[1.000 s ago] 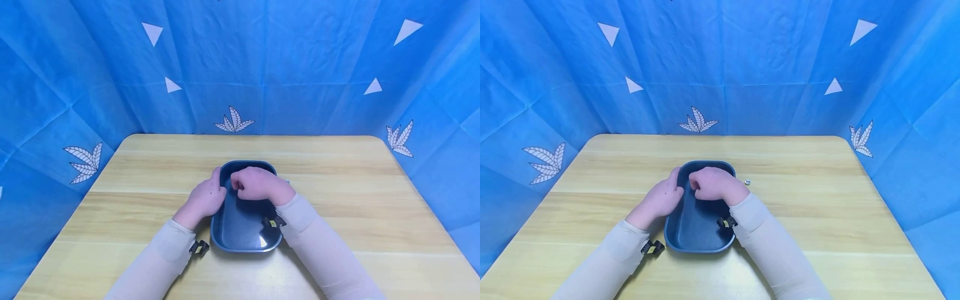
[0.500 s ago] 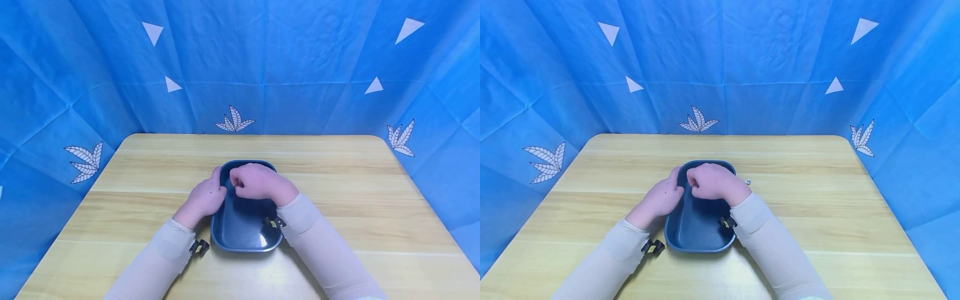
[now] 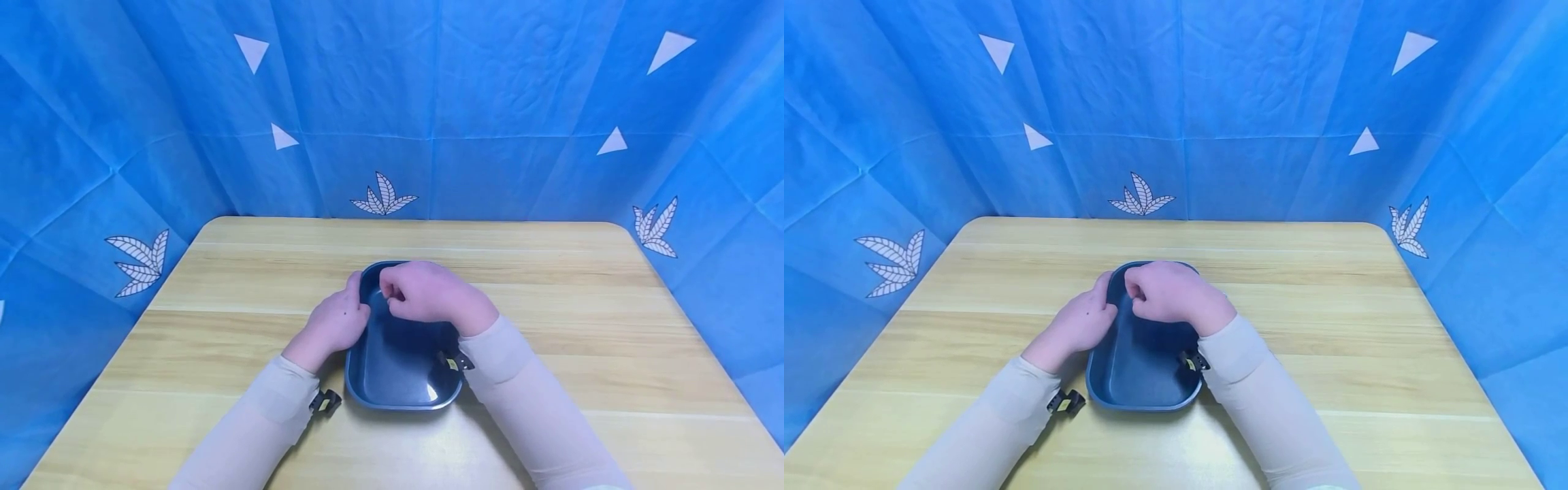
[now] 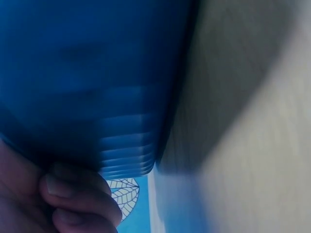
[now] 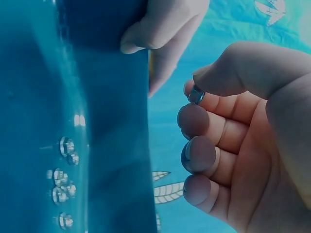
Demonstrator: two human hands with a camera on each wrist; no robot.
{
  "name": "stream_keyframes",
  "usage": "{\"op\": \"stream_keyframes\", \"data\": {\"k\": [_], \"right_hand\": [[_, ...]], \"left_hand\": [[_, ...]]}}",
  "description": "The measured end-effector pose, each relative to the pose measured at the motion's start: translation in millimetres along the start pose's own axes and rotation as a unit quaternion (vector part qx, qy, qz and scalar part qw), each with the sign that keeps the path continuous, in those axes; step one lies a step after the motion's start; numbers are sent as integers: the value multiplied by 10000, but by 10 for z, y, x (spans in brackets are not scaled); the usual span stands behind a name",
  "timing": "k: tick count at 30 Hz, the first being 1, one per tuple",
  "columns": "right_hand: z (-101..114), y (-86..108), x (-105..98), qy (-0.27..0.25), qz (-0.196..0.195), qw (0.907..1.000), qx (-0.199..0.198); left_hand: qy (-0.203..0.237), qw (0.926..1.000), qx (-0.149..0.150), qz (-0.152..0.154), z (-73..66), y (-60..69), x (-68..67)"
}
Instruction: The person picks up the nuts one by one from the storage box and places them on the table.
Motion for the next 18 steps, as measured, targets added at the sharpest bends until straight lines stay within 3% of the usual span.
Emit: {"op": "stream_keyframes", "data": {"k": [18], "right_hand": [[128, 202, -218, -79, -248, 9994, -211]], "left_hand": [[107, 9999, -5, -62, 13, -12, -4]]}}
Point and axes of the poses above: each hand's wrist, its own y-axis away from the middle knuckle, its own x-axis out of the palm, z = x × y, the point moved 2 cm from there along -y, towards the middle knuckle, and after that the axes turned 7 degrees about z, right-handed, at the moved point
